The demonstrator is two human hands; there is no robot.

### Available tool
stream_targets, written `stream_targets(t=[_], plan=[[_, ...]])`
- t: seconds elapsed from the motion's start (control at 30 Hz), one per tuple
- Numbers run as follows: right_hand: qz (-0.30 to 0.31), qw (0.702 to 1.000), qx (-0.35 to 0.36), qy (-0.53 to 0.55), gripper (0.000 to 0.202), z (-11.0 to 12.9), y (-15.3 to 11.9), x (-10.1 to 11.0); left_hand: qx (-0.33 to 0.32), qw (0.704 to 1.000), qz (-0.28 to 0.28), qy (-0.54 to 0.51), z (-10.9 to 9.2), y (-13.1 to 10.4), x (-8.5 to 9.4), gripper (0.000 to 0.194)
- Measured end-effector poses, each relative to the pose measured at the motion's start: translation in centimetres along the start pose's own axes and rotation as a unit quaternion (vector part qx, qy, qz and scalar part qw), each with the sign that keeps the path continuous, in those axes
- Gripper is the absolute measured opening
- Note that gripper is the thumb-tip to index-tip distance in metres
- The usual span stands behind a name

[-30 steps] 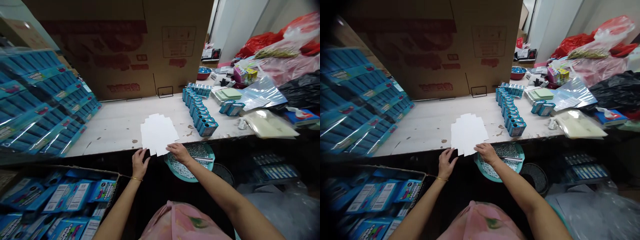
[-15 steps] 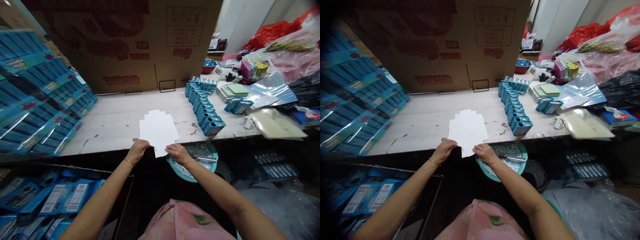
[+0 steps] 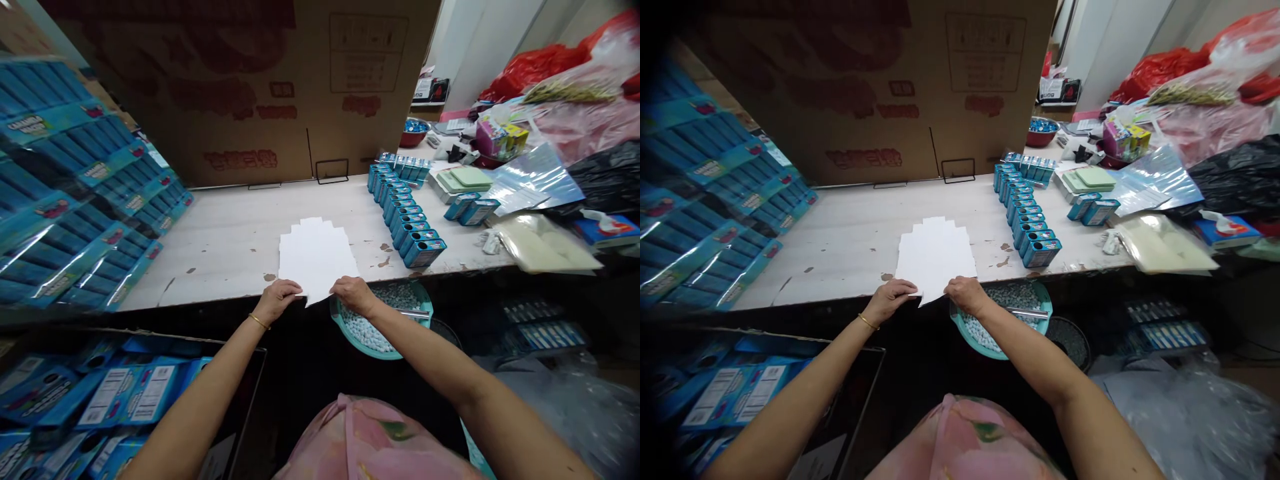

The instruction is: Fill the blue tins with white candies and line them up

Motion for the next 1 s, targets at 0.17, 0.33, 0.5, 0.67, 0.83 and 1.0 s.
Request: stream_targets(t=[0.17,0.33,0.5,0.67,0.83,1.0], plan=[[0.040,0.968,-0.080,0.235,0.012,-2.8,1.1,0.2,0.000,0.995,0.091,-0.040,-0.4,-0.5,-0.5,0.020],[0.064,0.834,-0.202,0.510,0.022,-5.9,1.1,-1.0,0.004,0.993,0.105,-0.046,-0.4,-0.5,0.4,0.032],[0.029,0.876,-0.180,0.447,0.027,-5.5,1.4,0.0,0.026,0.996,0.078,-0.045,0.8,-0.6,0.9,0.042],[0.103,0.975,0.057,0.189,0.050,1.2,0.5,-0.5,0.009,0.995,0.095,-0.007,1.3,-0.7,0.3,0.046],[0.135,0.984,0.076,0.086,0.037,1.6,0.2,-1.6,-0.018,0.992,0.109,0.061,1.4,-0.8,-0.1,0.054],[0.061,0.994,0.041,0.085,0.024,0.6,1.6,1.6,-0.077,0.986,0.059,0.138,0.5,-0.6,1.1,0.057]])
Point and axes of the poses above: each hand's wrist, its own y-axis towards the middle knuckle, its own x-axis out of the back of the hand, z = x × y, the point moved 10 cm from there along y, towards the middle knuckle, and after that the axes turned 14 degrees about y, right-handed, at the moved point
